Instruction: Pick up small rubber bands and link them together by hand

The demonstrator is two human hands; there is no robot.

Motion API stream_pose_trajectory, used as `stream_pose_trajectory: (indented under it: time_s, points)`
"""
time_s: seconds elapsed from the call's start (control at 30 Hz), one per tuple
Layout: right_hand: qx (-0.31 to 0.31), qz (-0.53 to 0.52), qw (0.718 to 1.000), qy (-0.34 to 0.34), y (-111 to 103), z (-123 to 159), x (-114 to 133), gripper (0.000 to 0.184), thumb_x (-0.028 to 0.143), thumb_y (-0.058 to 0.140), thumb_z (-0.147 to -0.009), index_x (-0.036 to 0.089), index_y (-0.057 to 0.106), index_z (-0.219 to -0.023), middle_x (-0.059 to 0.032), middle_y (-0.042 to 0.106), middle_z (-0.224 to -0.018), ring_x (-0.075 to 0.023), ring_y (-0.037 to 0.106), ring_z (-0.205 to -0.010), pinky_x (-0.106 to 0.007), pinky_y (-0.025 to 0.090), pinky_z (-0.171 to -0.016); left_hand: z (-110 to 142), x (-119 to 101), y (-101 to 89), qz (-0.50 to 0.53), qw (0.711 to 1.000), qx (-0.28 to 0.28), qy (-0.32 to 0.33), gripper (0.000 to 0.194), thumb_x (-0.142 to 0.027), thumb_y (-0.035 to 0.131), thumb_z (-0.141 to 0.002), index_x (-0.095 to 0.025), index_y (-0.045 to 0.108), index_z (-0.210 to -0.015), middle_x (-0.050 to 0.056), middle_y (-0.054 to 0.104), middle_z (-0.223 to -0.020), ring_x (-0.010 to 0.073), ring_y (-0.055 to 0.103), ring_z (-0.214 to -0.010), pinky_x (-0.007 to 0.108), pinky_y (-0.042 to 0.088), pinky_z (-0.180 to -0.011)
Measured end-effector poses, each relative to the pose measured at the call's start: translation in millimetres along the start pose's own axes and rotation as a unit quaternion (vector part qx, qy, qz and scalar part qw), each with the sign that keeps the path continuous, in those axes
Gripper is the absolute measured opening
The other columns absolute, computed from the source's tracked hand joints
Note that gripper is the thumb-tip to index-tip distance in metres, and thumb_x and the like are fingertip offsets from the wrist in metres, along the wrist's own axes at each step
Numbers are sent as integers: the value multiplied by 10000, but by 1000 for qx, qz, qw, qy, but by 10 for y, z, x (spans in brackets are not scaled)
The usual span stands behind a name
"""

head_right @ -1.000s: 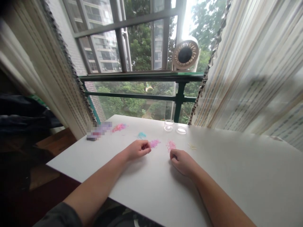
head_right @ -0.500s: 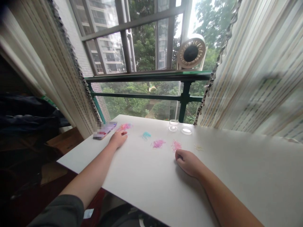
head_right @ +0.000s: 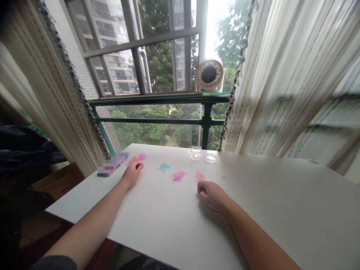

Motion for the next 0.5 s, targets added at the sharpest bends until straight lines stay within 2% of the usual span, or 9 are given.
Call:
stream_pose_trajectory:
  time_s: [0.1,0.2,0.33,0.4,0.5]
  points:
    - [-8,-18,1000,-4,-6,-7,-7,110,108,415,-663,168,503,-636,9,541,-604,-119,464,-586,-218,298,-538,110,-422,66,66,993,40,84,267,-342,415,-806,-150,590,-866,41,647,-810,161,582,-752,243,432,-681]
    - [-15,-52,999,-5,-10,-12,-17,116,105,434,-662,165,533,-661,16,524,-599,-111,451,-575,-214,299,-531,316,-982,153,104,971,111,183,249,-356,448,-794,-162,600,-830,30,640,-756,150,567,-693,237,416,-630]
    - [-4,-154,988,-19,31,-11,23,47,131,489,-686,155,529,-693,36,468,-570,-89,403,-533,-201,289,-495,685,-1623,306,136,935,184,270,178,-293,478,-781,-171,607,-800,18,636,-742,122,543,-659,220,403,-616]
    - [9,-228,973,-27,71,-14,58,35,167,535,-700,151,517,-726,46,441,-561,-80,385,-517,-194,286,-477,850,-1814,406,154,924,190,294,156,-268,486,-776,-168,605,-792,17,629,-736,117,537,-653,217,398,-606]
    - [20,-324,945,-30,118,-21,92,147,230,603,-701,151,489,-748,54,428,-572,-70,377,-507,-186,291,-464,1011,-1903,547,183,924,164,295,124,-221,485,-769,-158,591,-780,20,616,-727,111,529,-645,216,392,-598]
Point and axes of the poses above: each hand's wrist, its own z-axis away from the middle knuckle, its own y-axis out of the palm, x = y × z, the point moved 6 cm from there along -z, towards the middle knuckle
